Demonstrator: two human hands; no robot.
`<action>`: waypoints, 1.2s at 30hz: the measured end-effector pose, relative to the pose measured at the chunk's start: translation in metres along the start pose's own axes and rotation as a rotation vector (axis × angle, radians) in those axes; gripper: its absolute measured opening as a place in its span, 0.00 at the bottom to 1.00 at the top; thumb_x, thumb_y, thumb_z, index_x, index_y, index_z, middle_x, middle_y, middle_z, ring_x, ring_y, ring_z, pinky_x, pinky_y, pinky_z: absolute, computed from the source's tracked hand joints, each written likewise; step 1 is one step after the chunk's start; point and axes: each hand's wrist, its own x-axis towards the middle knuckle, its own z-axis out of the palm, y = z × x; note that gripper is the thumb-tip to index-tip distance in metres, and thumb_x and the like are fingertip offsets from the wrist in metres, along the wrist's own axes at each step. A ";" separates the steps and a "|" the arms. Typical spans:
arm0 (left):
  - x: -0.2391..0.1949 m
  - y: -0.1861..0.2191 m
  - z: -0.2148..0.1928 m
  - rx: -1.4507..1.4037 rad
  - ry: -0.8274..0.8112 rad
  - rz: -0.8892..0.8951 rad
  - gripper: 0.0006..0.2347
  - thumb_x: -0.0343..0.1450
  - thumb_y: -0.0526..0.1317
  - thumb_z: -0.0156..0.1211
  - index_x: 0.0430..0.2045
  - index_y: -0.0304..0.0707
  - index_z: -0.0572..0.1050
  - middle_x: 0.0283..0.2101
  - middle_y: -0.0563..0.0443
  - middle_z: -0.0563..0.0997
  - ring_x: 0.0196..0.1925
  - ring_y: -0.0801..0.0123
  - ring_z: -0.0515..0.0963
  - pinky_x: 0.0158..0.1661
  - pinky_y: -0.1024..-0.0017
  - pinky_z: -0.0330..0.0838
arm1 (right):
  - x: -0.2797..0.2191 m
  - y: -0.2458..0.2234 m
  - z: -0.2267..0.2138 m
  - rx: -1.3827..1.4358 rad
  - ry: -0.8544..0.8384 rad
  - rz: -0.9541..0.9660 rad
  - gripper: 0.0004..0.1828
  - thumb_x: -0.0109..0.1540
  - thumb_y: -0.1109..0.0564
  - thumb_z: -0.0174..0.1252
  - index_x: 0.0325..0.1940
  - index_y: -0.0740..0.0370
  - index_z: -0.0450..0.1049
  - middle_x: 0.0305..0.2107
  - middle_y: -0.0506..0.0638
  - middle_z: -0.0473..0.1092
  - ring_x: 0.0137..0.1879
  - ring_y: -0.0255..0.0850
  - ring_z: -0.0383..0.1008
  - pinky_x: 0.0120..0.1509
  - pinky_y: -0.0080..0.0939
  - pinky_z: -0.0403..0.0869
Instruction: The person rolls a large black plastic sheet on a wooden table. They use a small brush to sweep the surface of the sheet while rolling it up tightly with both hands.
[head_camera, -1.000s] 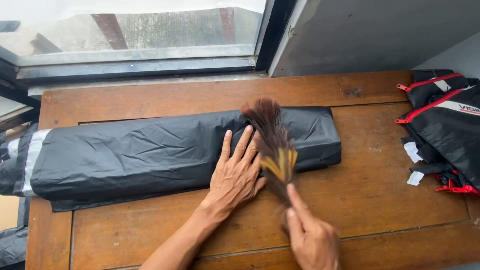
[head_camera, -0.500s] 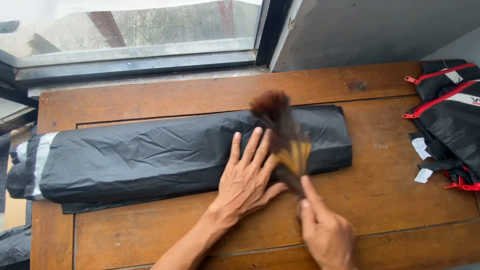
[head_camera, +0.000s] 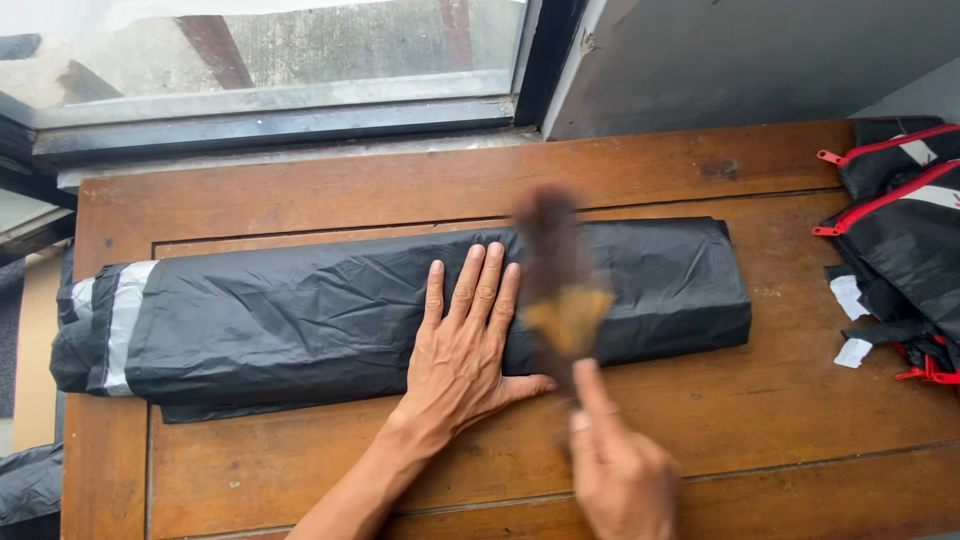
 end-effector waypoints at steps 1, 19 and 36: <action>-0.002 -0.001 0.003 0.015 0.005 0.028 0.40 0.50 0.65 0.56 0.50 0.31 0.71 0.65 0.30 0.60 0.71 0.49 0.51 0.67 0.46 0.39 | -0.004 -0.011 0.005 0.017 -0.018 -0.183 0.27 0.58 0.45 0.52 0.63 0.35 0.64 0.07 0.53 0.66 0.12 0.47 0.64 0.25 0.51 0.68; -0.001 0.002 0.005 0.032 -0.005 0.005 0.49 0.59 0.75 0.48 0.61 0.27 0.60 0.67 0.35 0.57 0.71 0.53 0.52 0.66 0.47 0.41 | 0.005 0.014 0.007 -0.302 -0.109 0.102 0.26 0.59 0.37 0.46 0.63 0.18 0.60 0.06 0.54 0.64 0.16 0.53 0.69 0.26 0.55 0.68; 0.011 0.017 -0.013 -0.123 0.039 -0.020 0.45 0.58 0.71 0.52 0.61 0.30 0.61 0.67 0.37 0.58 0.71 0.49 0.54 0.66 0.45 0.40 | 0.024 0.056 -0.017 -0.361 -0.024 0.332 0.28 0.64 0.41 0.44 0.69 0.22 0.61 0.20 0.65 0.73 0.31 0.65 0.74 0.35 0.60 0.71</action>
